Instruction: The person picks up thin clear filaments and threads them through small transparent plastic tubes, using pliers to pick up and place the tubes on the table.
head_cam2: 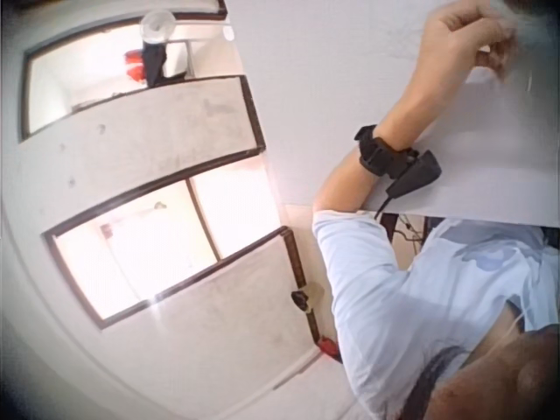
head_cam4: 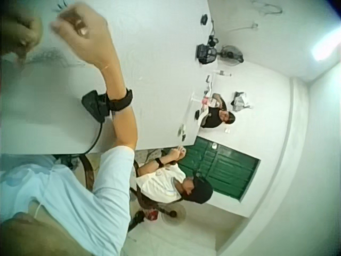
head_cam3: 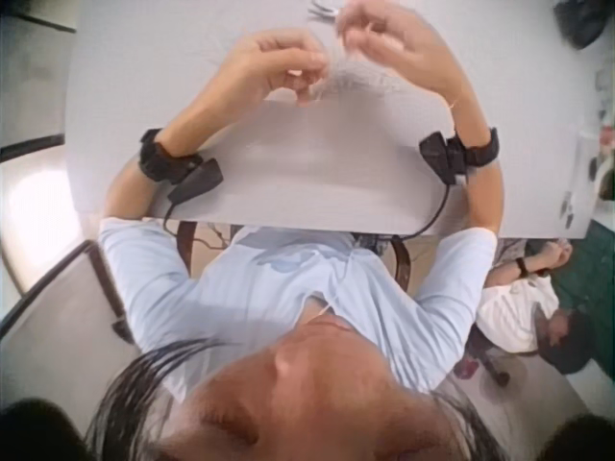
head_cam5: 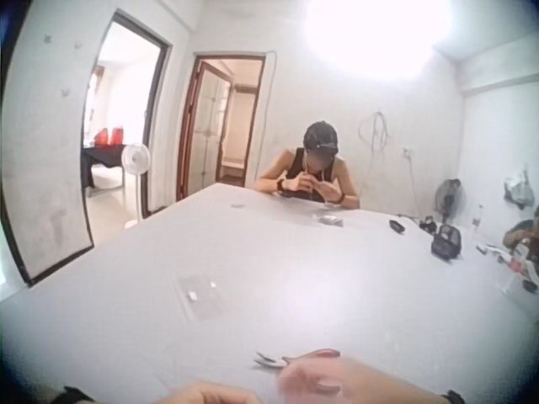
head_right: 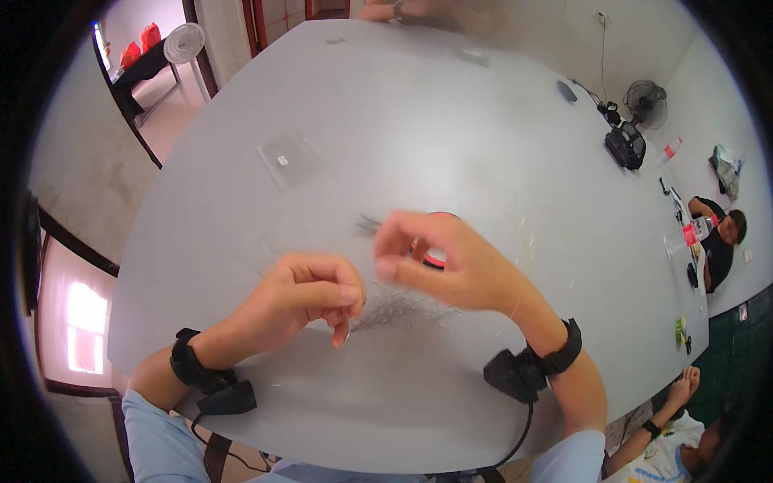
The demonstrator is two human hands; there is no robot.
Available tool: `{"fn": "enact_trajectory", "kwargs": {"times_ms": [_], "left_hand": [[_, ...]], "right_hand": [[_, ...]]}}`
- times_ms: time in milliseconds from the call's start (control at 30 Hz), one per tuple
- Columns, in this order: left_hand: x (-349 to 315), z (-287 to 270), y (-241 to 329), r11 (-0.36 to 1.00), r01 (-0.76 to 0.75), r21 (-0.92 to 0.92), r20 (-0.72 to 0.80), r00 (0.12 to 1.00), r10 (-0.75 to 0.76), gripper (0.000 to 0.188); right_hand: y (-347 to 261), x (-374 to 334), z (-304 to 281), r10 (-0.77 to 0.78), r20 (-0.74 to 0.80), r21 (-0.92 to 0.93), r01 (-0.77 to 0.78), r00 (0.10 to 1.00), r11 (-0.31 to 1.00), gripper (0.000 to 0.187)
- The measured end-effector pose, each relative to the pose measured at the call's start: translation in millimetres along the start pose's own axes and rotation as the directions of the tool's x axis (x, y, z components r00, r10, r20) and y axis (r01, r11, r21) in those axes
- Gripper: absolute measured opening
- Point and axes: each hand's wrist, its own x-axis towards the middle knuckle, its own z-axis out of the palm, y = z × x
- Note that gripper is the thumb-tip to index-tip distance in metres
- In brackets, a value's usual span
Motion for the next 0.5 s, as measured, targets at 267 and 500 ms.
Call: {"fn": "enact_trajectory", "kwargs": {"times_ms": [267, 500], "left_hand": [[0, -2, -5, 0.976, 0.056, 0.212, 0.091, 0.993, -0.077, 0.017], [1, -5, -5, 0.991, 0.135, 0.007, 0.049, 0.99, -0.136, 0.021]], "right_hand": [[-22, -8, 4, 0.147, 0.241, -0.076, -0.132, 0.959, 0.988, 0.013], [-17, -3, -29, 0.334, 0.401, -0.028, -0.353, 0.853, 0.935, 0.01]]}}
